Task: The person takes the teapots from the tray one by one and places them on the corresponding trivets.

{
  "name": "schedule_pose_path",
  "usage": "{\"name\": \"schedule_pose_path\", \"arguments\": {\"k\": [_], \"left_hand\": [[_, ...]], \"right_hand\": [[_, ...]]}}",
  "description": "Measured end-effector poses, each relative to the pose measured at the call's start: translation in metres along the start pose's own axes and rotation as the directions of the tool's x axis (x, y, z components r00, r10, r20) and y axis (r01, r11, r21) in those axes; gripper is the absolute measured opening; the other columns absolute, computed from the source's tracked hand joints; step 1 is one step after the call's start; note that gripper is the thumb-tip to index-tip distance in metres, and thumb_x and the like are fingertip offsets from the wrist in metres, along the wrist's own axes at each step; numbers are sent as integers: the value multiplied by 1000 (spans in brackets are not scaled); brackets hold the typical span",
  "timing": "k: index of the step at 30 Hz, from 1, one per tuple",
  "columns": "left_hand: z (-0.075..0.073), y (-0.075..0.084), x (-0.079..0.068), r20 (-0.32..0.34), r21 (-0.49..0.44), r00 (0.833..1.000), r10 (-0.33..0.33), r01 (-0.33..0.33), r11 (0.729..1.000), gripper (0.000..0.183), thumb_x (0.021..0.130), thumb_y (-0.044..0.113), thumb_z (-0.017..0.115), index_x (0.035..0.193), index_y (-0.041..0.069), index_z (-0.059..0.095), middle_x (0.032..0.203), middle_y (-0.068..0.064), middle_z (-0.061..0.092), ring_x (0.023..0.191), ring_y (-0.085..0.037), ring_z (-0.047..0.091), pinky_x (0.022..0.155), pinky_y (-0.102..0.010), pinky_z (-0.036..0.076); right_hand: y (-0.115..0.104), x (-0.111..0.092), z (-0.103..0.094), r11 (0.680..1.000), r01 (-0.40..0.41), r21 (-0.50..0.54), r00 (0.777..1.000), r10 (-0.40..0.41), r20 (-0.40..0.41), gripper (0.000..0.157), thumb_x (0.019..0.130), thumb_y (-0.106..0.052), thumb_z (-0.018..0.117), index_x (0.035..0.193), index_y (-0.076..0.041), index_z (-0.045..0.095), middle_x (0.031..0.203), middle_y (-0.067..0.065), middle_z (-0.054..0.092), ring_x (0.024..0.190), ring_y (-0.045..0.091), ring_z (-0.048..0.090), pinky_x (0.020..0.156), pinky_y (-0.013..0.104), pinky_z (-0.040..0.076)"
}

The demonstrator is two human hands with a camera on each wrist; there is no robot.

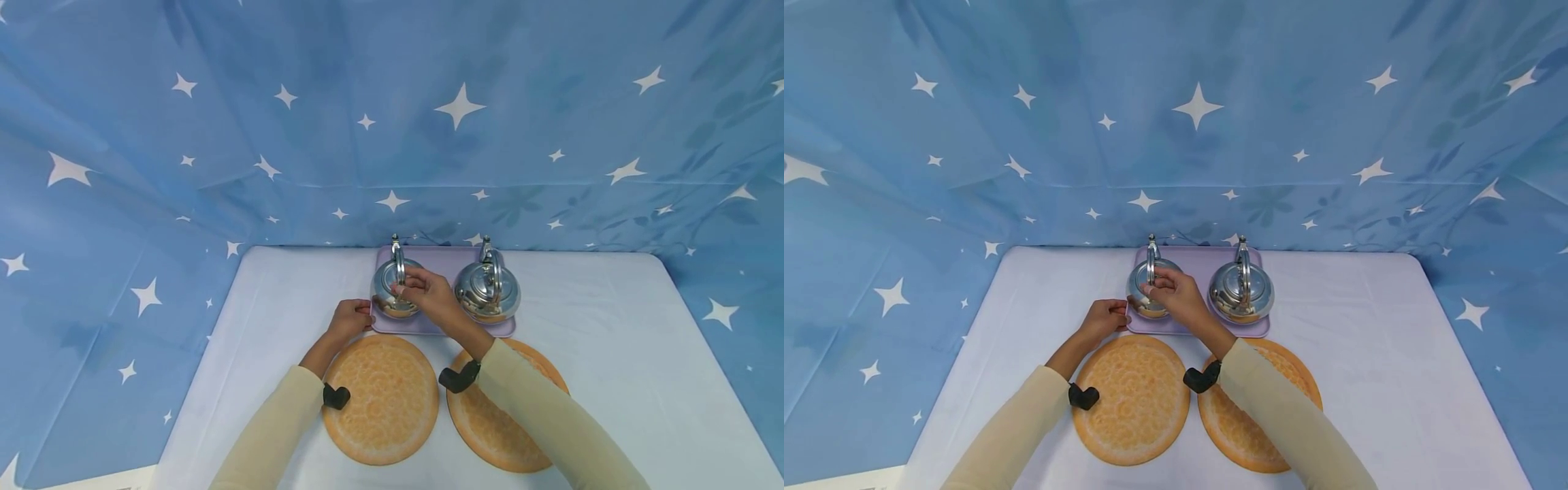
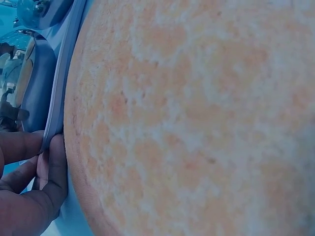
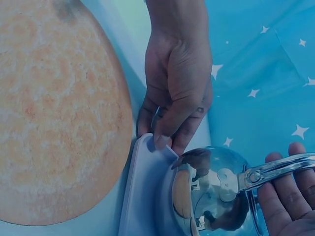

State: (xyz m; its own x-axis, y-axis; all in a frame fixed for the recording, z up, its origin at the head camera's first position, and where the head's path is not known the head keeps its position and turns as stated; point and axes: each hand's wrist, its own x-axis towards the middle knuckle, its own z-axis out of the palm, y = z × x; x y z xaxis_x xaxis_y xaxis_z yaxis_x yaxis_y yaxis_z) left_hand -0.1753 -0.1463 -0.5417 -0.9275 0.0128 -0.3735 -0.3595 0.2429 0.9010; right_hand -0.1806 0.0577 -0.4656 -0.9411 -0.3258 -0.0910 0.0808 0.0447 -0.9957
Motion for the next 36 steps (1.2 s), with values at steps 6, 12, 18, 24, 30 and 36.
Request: {"name": "schedule_pose_path", "arguments": {"k": [6, 12, 18, 24, 30, 36], "left_hand": [[-1, 0, -2, 4, 0, 1000, -14, 14, 1000, 41, 85, -11, 59, 126, -14, 55, 101, -18, 59, 84, -21, 62, 73, -29, 57], [-5, 1, -5, -9, 0, 1000, 4, -4, 1000, 42, 84, -11, 58, 126, -16, 54, 101, -19, 59, 86, -22, 62, 74, -30, 57], [-5, -1, -3, -5, 7, 1000, -2, 2, 1000, 43, 84, -11, 57, 127, -16, 53, 102, -19, 58, 86, -22, 62, 74, -29, 57], [-2, -1, 1, -1, 26, 1000, -4, 4, 1000, 45, 84, -10, 56, 128, -15, 53, 104, -20, 59, 85, -22, 63, 72, -28, 57], [1, 0, 2, 4, 26, 1000, -12, 12, 1000, 46, 84, -11, 57, 129, -14, 53, 105, -19, 58, 87, -22, 62, 72, -28, 57], [1, 1, 0, -8, 27, 1000, -9, 10, 1000, 46, 84, -11, 57, 129, -16, 52, 105, -20, 58, 86, -22, 62, 71, -29, 57]], "right_hand": [[1, 1, 2, 999, -33, -11, 999, 33, -10, 45, 91, -20, 69, 129, 1, 58, 104, 10, 68, 99, 22, 65, 92, 49, 49], [2, 3, 4, 1000, -3, 14, 1000, 3, 13, 31, 94, -11, 64, 119, 7, 61, 102, 15, 70, 97, 28, 67, 89, 51, 51], [0, 3, 5, 1000, -8, 17, 999, 7, 42, 24, 96, -9, 60, 113, 9, 63, 100, 18, 70, 97, 30, 67, 88, 46, 52], [0, 2, 4, 1000, 1, 6, 999, -2, 48, 20, 98, -7, 56, 109, 10, 62, 102, 20, 69, 99, 29, 66, 88, 41, 53], [-1, 0, 3, 1000, 13, -27, 1000, -13, 14, 16, 98, -6, 56, 107, 7, 61, 99, 19, 69, 95, 32, 66, 85, 49, 52], [0, 1, 5, 1000, 31, 0, 999, -31, 39, 8, 99, 1, 51, 97, 7, 56, 101, 20, 68, 97, 31, 66, 88, 41, 53]]}}
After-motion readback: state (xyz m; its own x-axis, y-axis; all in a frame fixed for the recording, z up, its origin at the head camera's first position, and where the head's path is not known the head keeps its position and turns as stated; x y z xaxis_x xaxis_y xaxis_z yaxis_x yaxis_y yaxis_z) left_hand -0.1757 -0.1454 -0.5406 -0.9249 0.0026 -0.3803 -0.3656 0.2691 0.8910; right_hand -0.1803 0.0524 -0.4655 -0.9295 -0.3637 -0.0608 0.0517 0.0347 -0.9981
